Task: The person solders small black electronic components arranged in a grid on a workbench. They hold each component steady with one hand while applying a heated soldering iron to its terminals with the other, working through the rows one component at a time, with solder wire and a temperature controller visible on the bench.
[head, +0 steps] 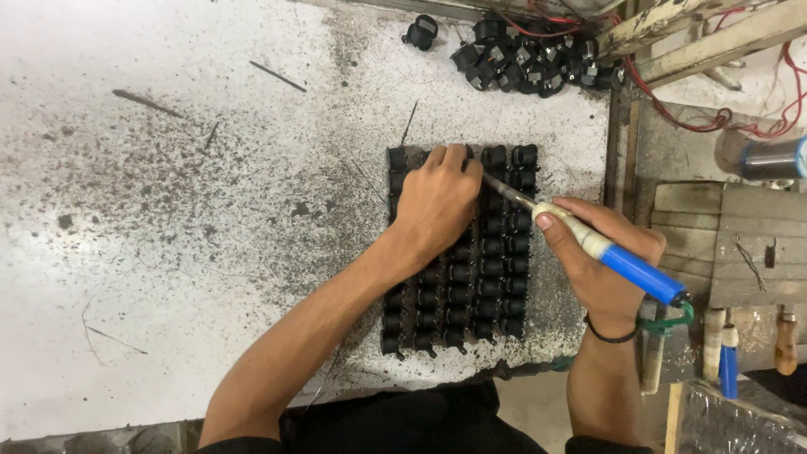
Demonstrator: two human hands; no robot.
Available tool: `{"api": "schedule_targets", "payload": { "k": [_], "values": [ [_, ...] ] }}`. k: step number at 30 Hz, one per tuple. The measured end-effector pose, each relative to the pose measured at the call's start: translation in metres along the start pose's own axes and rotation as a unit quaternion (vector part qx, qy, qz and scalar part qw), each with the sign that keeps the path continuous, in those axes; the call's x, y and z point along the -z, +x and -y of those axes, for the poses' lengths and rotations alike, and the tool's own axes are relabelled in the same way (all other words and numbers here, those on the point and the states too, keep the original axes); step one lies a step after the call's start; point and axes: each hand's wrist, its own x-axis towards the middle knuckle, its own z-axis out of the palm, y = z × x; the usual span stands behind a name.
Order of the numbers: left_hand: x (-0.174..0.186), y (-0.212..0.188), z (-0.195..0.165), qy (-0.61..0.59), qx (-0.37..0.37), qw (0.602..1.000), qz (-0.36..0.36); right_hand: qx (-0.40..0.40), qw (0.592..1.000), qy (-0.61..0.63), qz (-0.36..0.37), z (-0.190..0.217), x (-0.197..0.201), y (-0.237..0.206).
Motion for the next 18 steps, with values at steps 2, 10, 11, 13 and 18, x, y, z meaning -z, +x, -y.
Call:
{"api": "schedule_targets", "payload": {
  "k": [2,10,11,13,18],
  "values": [
    [0.011,0.000,0.000,-0.013,0.028,0.999,0.010,0.003,0.999,0.030,-0.017,-0.003,0.002,-0.003],
    [0.031,0.034,0.014,-0.002,-0.036,0.997,-0.061,-0.086,0.952,0.237,-0.174,-0.023,0.001,-0.044],
    [0.028,0.039,0.016,-0.002,-0.026,0.999,-0.038,-0.086,0.943,0.258,-0.191,-0.025,0.002,-0.049],
    [0.023,0.046,0.019,-0.007,-0.010,1.000,0.011,-0.078,0.948,0.238,-0.196,-0.027,0.006,-0.057],
    [0.020,0.040,0.022,-0.055,-0.034,0.997,0.052,-0.092,0.954,0.218,-0.184,-0.027,0.007,-0.058]
  ]
}}
